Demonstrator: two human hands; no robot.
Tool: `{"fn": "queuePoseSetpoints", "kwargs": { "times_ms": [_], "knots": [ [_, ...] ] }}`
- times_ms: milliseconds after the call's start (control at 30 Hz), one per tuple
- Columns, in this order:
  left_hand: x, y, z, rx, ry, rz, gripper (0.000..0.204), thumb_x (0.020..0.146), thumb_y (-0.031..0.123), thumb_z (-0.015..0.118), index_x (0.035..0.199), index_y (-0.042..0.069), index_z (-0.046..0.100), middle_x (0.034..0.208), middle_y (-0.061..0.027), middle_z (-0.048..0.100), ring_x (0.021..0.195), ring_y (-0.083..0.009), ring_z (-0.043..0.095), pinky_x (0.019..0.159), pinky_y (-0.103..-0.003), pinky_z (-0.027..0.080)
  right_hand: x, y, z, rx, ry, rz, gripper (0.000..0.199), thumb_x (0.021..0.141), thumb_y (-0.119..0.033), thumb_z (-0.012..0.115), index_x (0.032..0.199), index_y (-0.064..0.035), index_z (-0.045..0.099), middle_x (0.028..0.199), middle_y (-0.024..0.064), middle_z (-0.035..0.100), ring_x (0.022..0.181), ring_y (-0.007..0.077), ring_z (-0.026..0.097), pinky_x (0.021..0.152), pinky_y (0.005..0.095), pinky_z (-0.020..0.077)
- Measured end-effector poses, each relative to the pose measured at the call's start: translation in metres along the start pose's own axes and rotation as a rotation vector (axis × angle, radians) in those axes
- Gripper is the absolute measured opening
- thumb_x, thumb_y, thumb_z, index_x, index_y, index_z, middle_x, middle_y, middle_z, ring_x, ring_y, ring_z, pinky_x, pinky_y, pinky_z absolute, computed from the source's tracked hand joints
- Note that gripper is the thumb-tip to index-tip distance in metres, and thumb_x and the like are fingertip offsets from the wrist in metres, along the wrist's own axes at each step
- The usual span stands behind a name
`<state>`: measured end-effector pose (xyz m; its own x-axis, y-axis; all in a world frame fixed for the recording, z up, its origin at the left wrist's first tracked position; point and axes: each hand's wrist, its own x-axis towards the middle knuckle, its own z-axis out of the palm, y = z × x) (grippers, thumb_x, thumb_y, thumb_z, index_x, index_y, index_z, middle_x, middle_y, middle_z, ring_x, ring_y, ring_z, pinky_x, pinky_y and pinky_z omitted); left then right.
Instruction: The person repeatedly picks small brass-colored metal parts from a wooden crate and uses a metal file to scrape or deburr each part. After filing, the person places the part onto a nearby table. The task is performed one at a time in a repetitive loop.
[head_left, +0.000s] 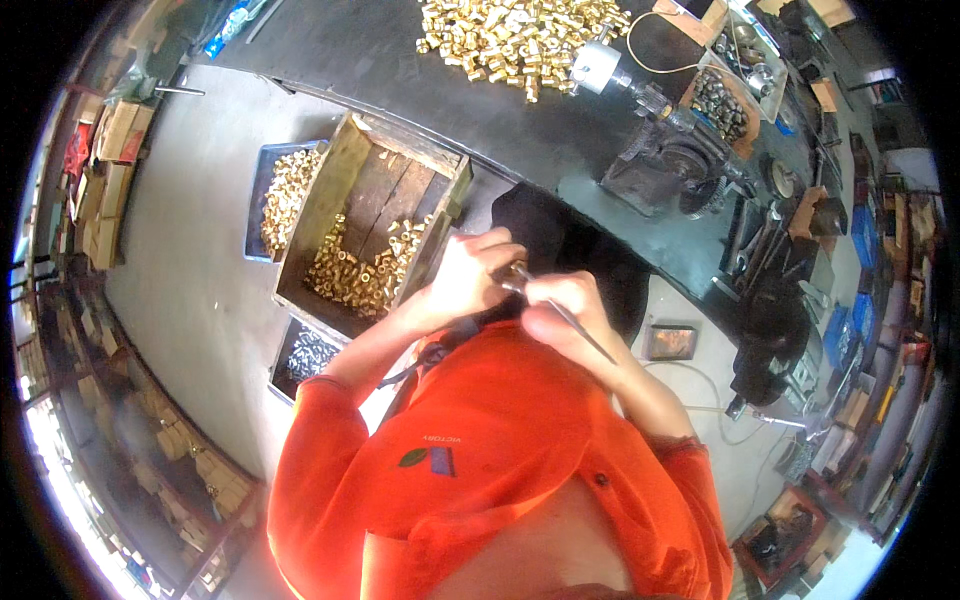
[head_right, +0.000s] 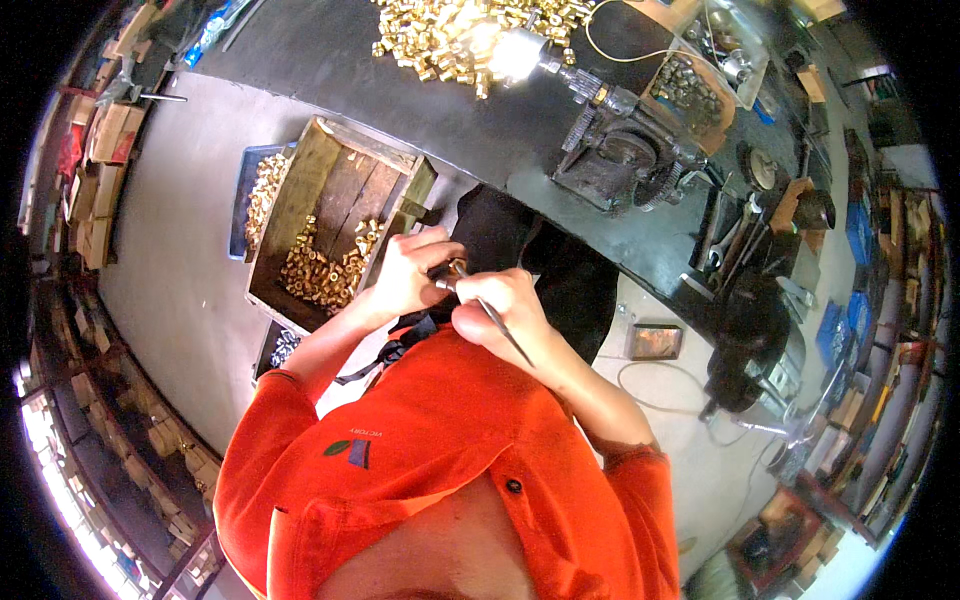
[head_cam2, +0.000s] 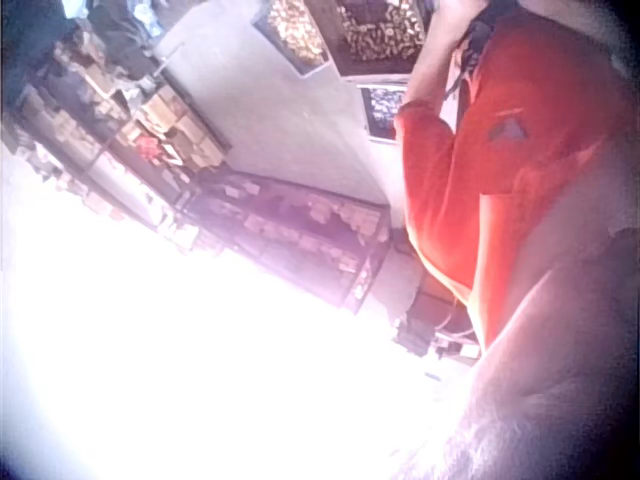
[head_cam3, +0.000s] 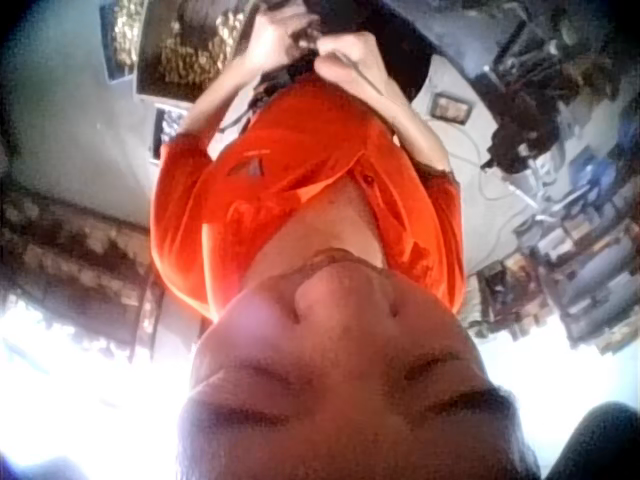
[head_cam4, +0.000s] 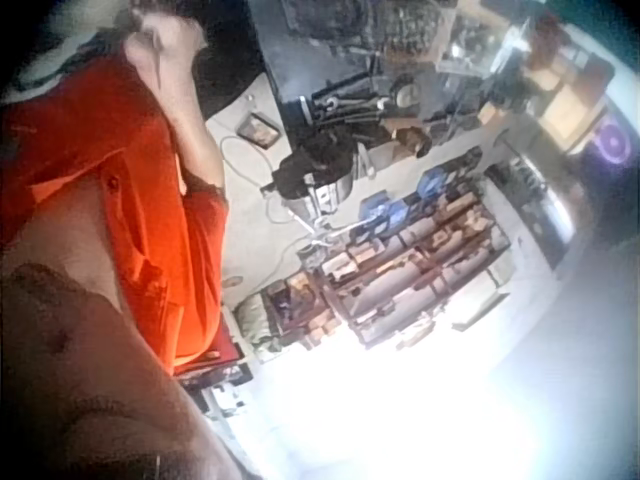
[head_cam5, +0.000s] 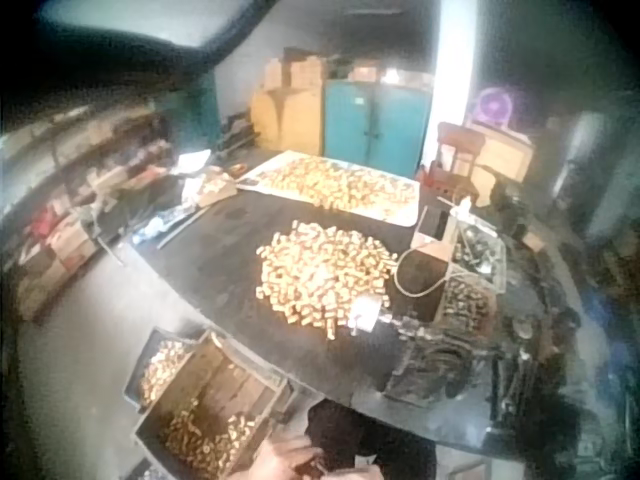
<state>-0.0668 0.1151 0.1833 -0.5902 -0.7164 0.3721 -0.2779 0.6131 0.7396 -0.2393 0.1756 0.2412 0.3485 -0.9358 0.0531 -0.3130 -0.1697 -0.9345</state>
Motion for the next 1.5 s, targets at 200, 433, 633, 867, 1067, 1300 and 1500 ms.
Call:
{"fn": "queuePoseSetpoints", "kwargs": {
  "times_ms": [200, 433, 633, 867, 1067, 1300, 1500],
  "knots": [
    [0.004, -0.022, -0.012, 0.065, 0.013, -0.113, 0.017, 0.065, 0.001, 0.068, 0.081, 0.005, 0.065, 0.064, -0.0077, 0.053, 0.051, -0.0165, 0.05, 0.048, -0.029, 0.039, -0.014, -0.004, -0.005, -0.089, 0.056, -0.183, 0.026, 0.066, -0.011, 0.065, 0.061, -0.005, 0.04, 0.055, 0.011, 0.039, 0.046, 0.0304, 0.044, 0.044, 0.0386, 0.0322],
    [0.016, -0.035, -0.025, -0.136, 0.162, -0.404, 0.006, 0.074, 0.006, 0.066, 0.078, 0.001, 0.064, 0.062, 0.0007, 0.054, 0.055, -0.0048, 0.044, 0.049, -0.023, 0.036, -0.029, -0.03, -0.02, -0.108, 0.084, -0.191, 0.03, 0.068, -0.013, 0.063, 0.057, -0.0058, 0.037, 0.052, 0.0084, 0.034, 0.043, 0.0264, 0.039, 0.042, 0.0373, 0.0269],
    [0.046, -0.039, -0.027, -0.083, 0.178, -0.248, 0.011, 0.076, 0.01, 0.068, 0.081, 0.003, 0.063, 0.059, -0.0036, 0.052, 0.052, -0.0061, 0.044, 0.048, -0.025, 0.037, -0.037, -0.015, -0.01, -0.053, 0.105, -0.112, 0.046, 0.08, -0.035, 0.063, 0.058, -0.0047, 0.037, 0.054, 0.0091, 0.034, 0.045, 0.0266, 0.039, 0.044, 0.0361, 0.0264],
    [0.149, -0.083, -0.034, 0.291, 0.178, 0.044, 0.016, 0.078, 0.012, 0.063, 0.09, 0.002, 0.066, 0.062, -0.0136, 0.058, 0.048, -0.018, 0.056, 0.051, -0.031, 0.046, -0.035, -0.012, -0.007, -0.048, 0.164, -0.163, 0.025, 0.064, -0.004, 0.056, 0.056, -0.0034, 0.033, 0.051, 0.009, 0.031, 0.043, 0.0226, 0.034, 0.043, 0.0339, 0.0239],
    [0.223, -0.057, -0.063, -0.611, 0.278, -0.211, 0.055, 0.084, 0.007, 0.062, 0.132, -0.004, 0.039, 0.107, -0.013, 0.063, 0.075, -0.0146, 0.063, 0.072, -0.025, 0.05, -0.04, -0.02, -0.008, -0.065, 0.211, -0.057, 0.022, 0.06, 0.003, 0.054, 0.056, -0.0025, 0.033, 0.052, 0.0086, 0.032, 0.043, 0.0216, 0.035, 0.042, 0.0325, 0.0245],
    [0.122, -0.084, -0.092, -0.456, 0.316, -0.378, 0.029, 0.085, 0.009, 0.06, 0.11, -0.005, 0.058, 0.089, -0.0098, 0.067, 0.067, -0.012, 0.062, 0.067, -0.025, 0.05, -0.04, -0.012, -0.003, -0.032, 0.161, -0.073, 0.023, 0.063, -0.004, 0.057, 0.055, -0.0034, 0.036, 0.051, 0.0065, 0.032, 0.043, 0.0182, 0.034, 0.043, 0.0319, 0.0233],
    [-0.024, -0.136, -0.095, -0.03, 0.321, -0.496, 0.024, 0.078, 0.008, 0.06, 0.099, -0.003, 0.066, 0.082, -0.013, 0.069, 0.066, -0.0186, 0.066, 0.061, -0.031, 0.052, -0.036, -0.017, -0.002, 0.086, 0.072, -0.012, 0.027, 0.064, -0.011, 0.06, 0.055, -0.0036, 0.036, 0.051, 0.0051, 0.032, 0.045, 0.0165, 0.033, 0.044, 0.0313, 0.0217]
  ]
}}
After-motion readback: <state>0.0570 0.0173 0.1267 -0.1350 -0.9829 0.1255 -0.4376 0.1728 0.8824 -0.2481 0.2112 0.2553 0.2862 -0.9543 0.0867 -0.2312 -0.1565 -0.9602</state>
